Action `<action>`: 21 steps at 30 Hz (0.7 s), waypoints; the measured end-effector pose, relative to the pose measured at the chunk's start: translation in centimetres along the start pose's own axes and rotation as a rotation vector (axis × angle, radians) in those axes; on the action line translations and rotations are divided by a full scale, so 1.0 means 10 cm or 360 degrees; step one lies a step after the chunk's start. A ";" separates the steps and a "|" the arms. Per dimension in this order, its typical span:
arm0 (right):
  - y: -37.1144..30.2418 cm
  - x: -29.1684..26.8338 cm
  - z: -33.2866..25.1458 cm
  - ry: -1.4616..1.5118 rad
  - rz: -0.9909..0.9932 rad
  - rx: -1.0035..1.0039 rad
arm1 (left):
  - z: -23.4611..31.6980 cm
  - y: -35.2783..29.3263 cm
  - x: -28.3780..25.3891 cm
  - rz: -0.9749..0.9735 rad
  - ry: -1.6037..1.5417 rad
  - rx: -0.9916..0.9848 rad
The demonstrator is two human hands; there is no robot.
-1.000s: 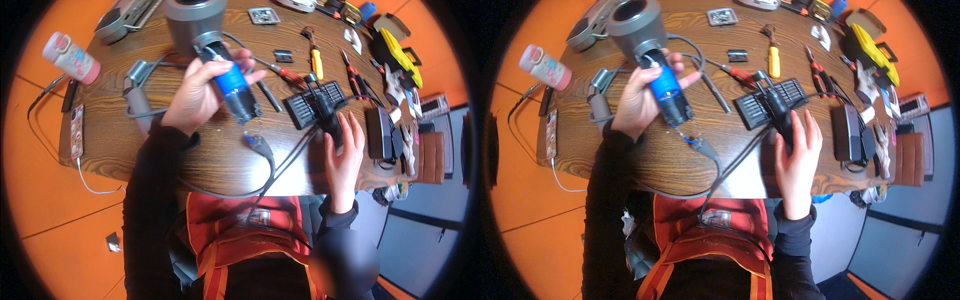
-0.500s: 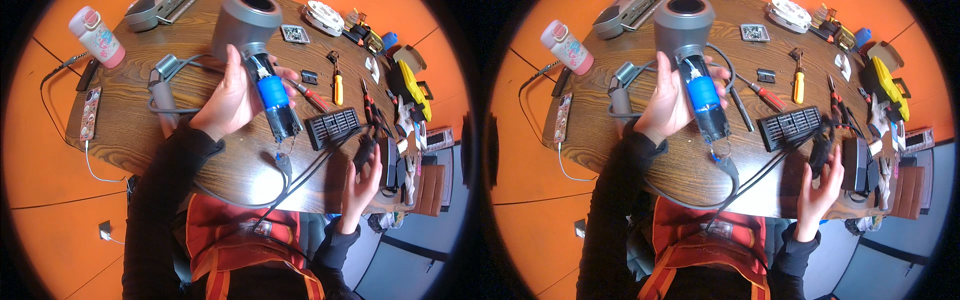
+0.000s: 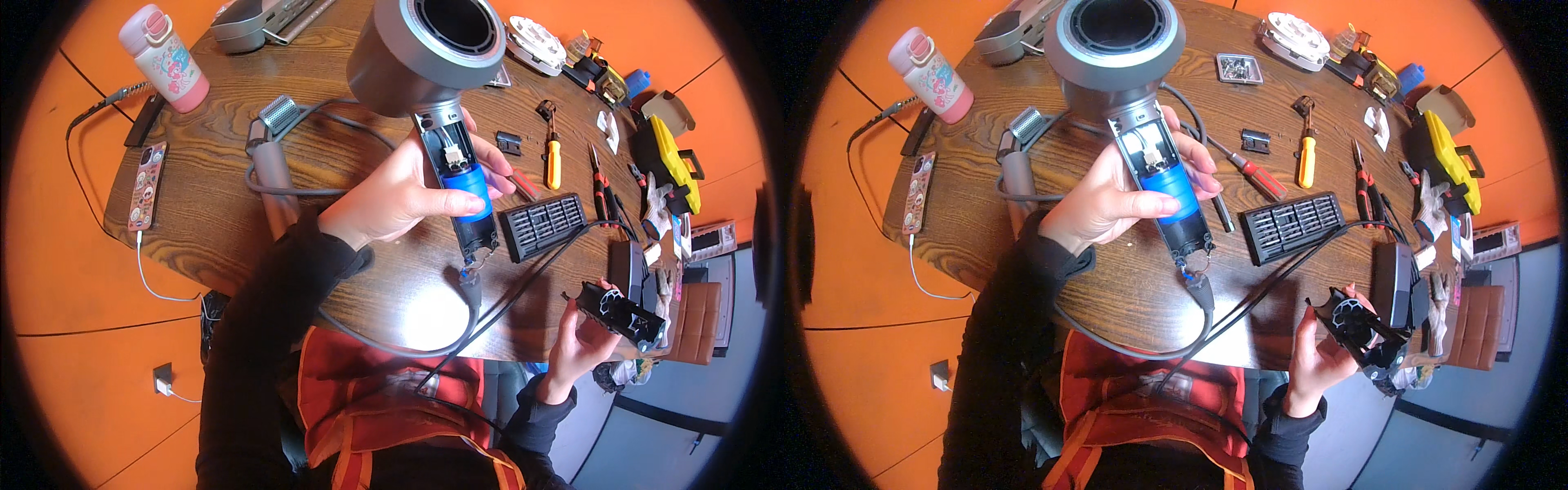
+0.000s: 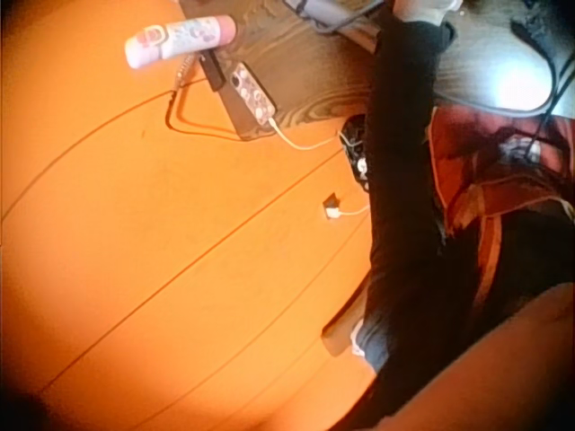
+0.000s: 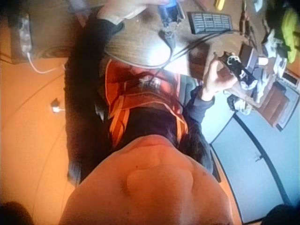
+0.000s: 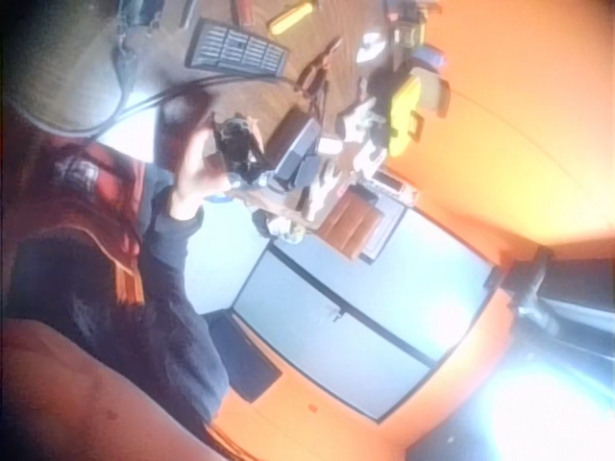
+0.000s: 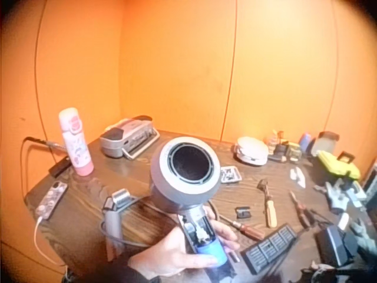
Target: The person disassembles a hair dryer by removing the outer casing and internal components. They use a screwdriver to remove screws and carefully separate the parts, revealing the internal wiring and motor assembly.
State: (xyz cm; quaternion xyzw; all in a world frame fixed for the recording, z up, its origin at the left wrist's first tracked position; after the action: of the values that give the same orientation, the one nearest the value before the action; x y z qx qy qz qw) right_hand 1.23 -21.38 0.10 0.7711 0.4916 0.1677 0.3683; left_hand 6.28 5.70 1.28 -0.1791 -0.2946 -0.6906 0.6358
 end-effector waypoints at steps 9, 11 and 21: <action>0.03 0.10 -0.09 0.0016 0.0053 0.0018 | 0.03 0.00 0.07 -0.0088 0.0169 0.0017; 0.05 0.11 -0.16 0.0012 0.0075 -0.0085 | 0.01 -0.01 0.07 -0.0074 0.0062 -0.0067; 0.03 0.20 -0.23 0.0049 -0.0025 -0.0121 | -0.08 -0.02 -0.01 0.0039 -0.0427 -0.0331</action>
State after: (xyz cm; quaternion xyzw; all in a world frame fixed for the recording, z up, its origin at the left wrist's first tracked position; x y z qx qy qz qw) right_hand 0.90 -18.80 1.67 0.7501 0.4964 0.1952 0.3910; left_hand 6.21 5.25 0.56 -0.3381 -0.3016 -0.6794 0.5772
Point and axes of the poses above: each hand's wrist, its own y-axis towards the middle knuckle, its own x-axis out of the palm, z = x × y, the point moved 7 cm from there along y, towards the middle knuckle, and after that the axes turned 15 degrees about z, right-handed, at the moved point
